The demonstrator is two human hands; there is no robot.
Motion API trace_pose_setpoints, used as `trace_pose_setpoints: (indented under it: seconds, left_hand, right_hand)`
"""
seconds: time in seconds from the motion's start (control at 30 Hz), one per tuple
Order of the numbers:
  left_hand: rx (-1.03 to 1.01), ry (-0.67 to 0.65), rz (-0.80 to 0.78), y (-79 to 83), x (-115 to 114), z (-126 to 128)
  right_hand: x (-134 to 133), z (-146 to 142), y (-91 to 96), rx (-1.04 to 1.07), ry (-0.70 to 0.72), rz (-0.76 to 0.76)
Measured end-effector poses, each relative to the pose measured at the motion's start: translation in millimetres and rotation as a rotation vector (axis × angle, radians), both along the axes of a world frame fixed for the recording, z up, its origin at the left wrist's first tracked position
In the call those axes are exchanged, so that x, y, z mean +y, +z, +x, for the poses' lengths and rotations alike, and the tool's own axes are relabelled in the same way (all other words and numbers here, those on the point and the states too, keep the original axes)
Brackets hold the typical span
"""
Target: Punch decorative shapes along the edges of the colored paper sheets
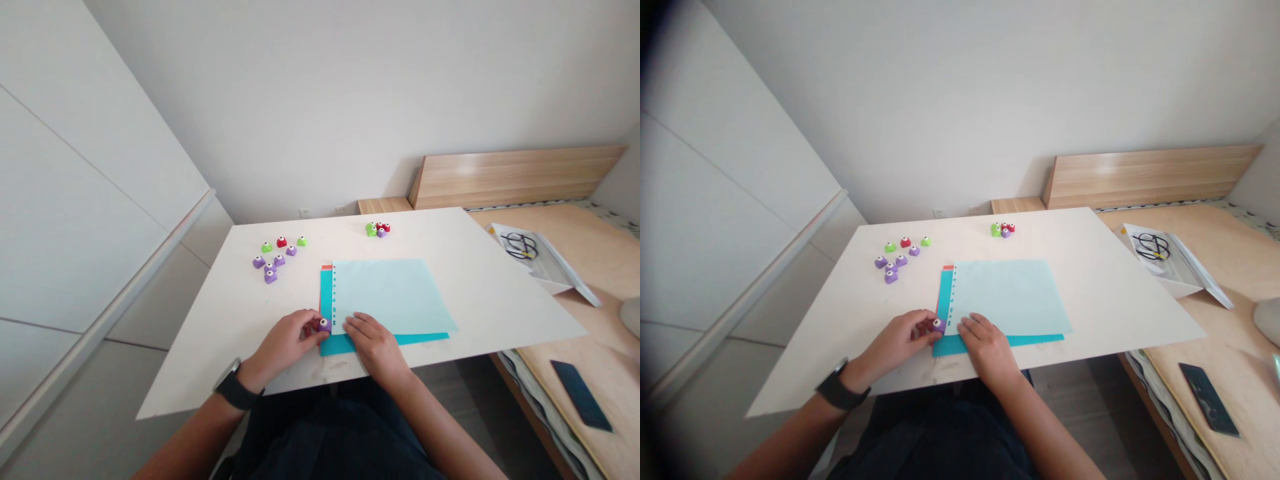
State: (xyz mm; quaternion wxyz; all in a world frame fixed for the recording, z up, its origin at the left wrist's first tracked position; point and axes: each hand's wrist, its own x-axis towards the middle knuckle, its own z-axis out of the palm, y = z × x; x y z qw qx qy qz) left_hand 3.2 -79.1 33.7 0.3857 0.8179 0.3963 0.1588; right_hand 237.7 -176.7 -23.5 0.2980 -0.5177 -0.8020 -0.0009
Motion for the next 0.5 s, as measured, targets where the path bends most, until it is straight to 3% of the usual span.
trace_pose_setpoints:
  seconds: [0.5]
  left_hand:
    - [0.043, -0.041, -0.015, 5.5, 2.4, -0.1]
  right_hand:
    - [-0.1, -1.7, 1.6, -0.019, -0.01, -0.03]
